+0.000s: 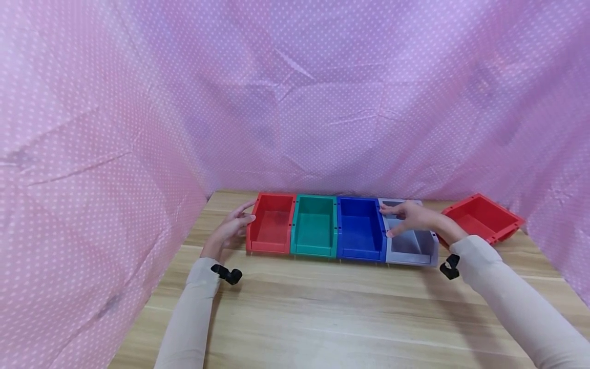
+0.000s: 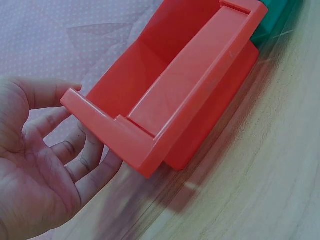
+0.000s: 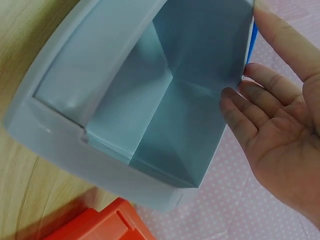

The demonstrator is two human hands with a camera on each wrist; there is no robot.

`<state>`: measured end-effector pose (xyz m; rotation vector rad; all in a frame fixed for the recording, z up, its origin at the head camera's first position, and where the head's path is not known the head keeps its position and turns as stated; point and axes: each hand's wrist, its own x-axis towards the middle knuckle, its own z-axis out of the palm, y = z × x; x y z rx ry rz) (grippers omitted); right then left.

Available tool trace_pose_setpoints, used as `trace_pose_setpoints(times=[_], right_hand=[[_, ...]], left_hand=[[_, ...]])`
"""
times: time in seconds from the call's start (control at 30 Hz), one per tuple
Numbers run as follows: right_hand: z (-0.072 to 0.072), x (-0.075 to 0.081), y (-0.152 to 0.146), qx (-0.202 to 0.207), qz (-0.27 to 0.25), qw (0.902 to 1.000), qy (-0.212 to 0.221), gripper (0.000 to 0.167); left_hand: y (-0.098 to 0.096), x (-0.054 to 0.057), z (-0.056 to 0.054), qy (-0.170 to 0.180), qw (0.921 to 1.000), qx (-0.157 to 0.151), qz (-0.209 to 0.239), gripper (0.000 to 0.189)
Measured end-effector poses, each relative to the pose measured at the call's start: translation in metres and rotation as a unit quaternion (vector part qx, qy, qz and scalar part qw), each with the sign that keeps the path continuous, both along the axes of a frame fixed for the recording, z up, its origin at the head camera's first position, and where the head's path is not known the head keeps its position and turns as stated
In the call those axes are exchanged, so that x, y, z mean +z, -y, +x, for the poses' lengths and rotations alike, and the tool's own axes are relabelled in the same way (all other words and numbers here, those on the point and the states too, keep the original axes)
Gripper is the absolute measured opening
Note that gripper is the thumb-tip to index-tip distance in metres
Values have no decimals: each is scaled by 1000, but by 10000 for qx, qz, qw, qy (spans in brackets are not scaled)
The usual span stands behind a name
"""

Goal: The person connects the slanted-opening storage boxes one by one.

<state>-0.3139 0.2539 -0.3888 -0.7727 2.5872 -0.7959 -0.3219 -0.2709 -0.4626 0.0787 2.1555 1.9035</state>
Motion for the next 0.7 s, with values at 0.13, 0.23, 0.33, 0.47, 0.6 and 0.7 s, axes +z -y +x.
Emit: trace_pose_setpoints(times=[0.13, 0.23, 0.33, 0.47, 0.6, 0.7], right_hand=[[2, 0, 0, -46, 17, 10000, -11, 80], [2, -1, 0, -85, 51, 9999, -20, 81], [2, -2, -1, -98, 50, 9999, -21, 82], [2, -3, -2, -69, 25, 10000, -59, 81], [2, -1, 0, -87, 30, 9999, -44, 81], [3, 2, 1, -169, 77, 9998, 25, 82]], left_hand=[[-1, 1, 1, -8, 10000, 65, -68, 61], [-2, 2, 2, 10, 9999, 93, -85, 61], [-3, 4, 3, 50, 9999, 101, -27, 61], [-2, 4, 2, 72, 9999, 107, 9, 62], [-1, 4, 2, 75, 9998, 168, -80, 61], [-2, 6, 1, 98, 9997, 205, -130, 61]])
